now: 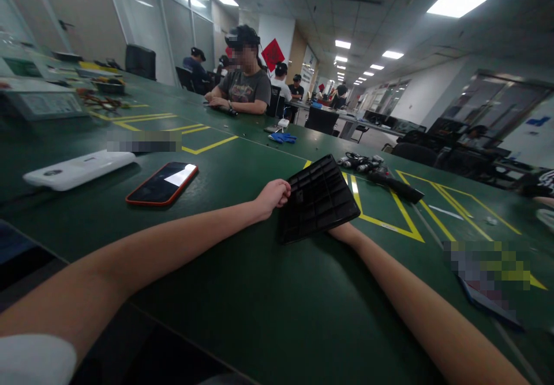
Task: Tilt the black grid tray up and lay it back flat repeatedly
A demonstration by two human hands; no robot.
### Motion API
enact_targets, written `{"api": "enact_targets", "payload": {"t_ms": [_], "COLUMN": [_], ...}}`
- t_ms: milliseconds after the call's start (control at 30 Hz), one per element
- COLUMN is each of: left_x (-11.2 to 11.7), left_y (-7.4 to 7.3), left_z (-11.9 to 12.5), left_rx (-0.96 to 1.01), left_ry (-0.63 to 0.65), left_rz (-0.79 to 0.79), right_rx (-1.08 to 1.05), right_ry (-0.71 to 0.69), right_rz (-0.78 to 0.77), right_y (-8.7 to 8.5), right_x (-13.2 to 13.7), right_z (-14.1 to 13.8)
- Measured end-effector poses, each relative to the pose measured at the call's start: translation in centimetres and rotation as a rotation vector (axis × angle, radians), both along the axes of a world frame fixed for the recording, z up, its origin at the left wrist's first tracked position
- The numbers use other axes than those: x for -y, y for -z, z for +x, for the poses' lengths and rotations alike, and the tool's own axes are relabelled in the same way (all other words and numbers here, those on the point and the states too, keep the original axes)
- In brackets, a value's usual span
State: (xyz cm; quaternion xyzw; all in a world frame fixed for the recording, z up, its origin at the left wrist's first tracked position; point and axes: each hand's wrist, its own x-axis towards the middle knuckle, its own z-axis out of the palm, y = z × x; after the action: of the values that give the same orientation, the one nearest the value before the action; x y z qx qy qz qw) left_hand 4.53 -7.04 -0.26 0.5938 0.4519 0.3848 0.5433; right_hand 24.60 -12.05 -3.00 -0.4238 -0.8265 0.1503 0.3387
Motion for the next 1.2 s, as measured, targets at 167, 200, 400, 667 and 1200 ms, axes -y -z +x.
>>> {"api": "enact_targets", "payload": {"t_ms": [167, 200, 400, 667, 1200], "left_x": [0.1, 0.0, -0.4, -6.1, -12.8], "left_y": [0.0, 0.0, 0.0, -2.7, -3.7], "left_z": [-0.5, -0.7, -1.0, -4.3, -8.2], "left_rx": [-0.195, -0.25, -0.511, -0.819, -1.191], "left_ry": [0.192, 0.224, 0.297, 0.032, -0.254], "left_rz": [0.264, 0.333, 0.564, 0.651, 0.601], "right_rx": [-0.033, -0.054, -0.111, 0.062, 0.548], "right_ry": [-0.019, -0.017, 0.003, 0.383, 1.061], "right_rz": [-0.032, -0.029, -0.038, -0.077, -0.08], "right_y": [0.1, 0.1, 0.8, -0.8, -2.0], "right_x": [-0.3, -0.3, -0.4, -1.3, -0.8], "right_z": [-0.1, -0.2, 0.0, 4.9, 10.9]}}
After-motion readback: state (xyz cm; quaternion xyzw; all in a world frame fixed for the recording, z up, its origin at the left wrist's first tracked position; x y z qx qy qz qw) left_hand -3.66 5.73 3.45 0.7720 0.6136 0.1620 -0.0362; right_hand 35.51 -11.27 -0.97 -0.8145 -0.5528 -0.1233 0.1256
